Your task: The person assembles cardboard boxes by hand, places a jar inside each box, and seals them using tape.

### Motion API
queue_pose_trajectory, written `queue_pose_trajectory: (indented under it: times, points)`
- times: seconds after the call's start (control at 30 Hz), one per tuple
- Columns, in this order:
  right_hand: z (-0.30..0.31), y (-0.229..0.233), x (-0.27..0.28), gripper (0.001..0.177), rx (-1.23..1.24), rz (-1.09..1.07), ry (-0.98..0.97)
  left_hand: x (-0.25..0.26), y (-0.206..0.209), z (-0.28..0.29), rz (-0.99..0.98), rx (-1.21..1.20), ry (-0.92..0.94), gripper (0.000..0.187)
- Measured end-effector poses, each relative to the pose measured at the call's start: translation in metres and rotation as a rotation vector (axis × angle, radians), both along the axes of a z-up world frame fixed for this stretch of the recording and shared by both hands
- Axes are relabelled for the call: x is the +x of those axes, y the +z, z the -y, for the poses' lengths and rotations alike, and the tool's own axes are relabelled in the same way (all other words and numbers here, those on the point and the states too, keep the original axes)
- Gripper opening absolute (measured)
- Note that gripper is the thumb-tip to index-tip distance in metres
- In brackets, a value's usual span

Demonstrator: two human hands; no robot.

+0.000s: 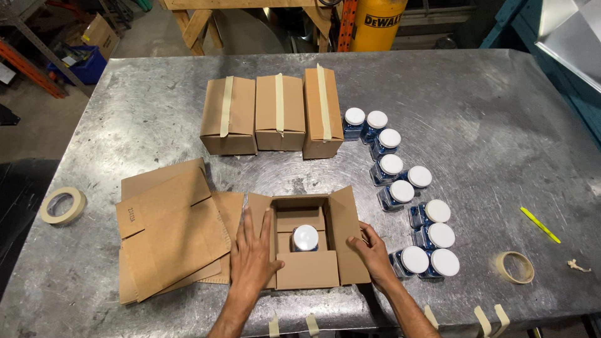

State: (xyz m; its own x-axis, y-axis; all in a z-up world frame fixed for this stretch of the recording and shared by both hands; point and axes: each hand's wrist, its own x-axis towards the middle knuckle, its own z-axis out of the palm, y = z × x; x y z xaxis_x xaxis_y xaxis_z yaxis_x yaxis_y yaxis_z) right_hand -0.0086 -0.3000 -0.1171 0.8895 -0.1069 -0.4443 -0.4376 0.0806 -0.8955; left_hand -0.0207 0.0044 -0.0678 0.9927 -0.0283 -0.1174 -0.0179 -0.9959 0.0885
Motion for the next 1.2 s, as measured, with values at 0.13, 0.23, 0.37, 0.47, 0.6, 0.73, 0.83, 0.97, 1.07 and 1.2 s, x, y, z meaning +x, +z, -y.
queue_pose_trajectory:
  times: [0.13, 0.23, 0.37, 0.47, 0.6, 0.73, 0.83, 0.97, 1.07, 1.2]
  points:
    - [0.005, -0.013, 0.002, 0.056, -0.019, 0.065, -0.005, 0.031, -0.041, -0.012, 0.602, 0.346, -0.221, 0.205]
    - [0.005, -0.006, 0.001, 0.052, -0.027, 0.058, 0.012, 0.047, -0.049, -0.008, 0.625, 0.282, -0.354, 0.223]
    - [0.007, -0.005, 0.003, 0.055, -0.098, 0.016, 0.024, 0.059, -0.068, -0.008, 0.62, 0.23, -0.432, 0.226]
    - [0.001, 0.01, -0.001, 0.058, -0.131, 0.022, 0.044, 0.055, -0.038, 0.001, 0.206, 0.222, -0.452, 0.184]
    - [-0.008, -0.004, -0.005, 0.071, -0.25, 0.176, 0.167, 0.05, -0.027, 0.007, -0.248, 0.225, -0.439, 0.127]
    - [-0.023, -0.007, -0.009, 0.064, -0.396, 0.307, 0.346, 0.045, -0.011, 0.006, -0.322, 0.201, -0.413, 0.12]
    - [-0.029, -0.009, -0.007, 0.053, -0.617, 0.352, 0.478, 0.043, -0.005, 0.002, -0.274, 0.181, -0.409, 0.116]
    - [-0.029, -0.015, -0.003, 0.052, -0.848, 0.301, 0.564, 0.03, 0.018, -0.005, -0.145, -0.046, -0.32, 0.098]
    - [-0.028, -0.017, -0.002, 0.052, -0.869, 0.282, 0.577, 0.021, 0.019, -0.016, 0.02, -0.518, -0.058, 0.081]
    - [-0.03, 0.0, -0.002, 0.048, -0.851, 0.211, 0.604, 0.013, -0.002, -0.034, 0.214, -1.307, 0.454, 0.047]
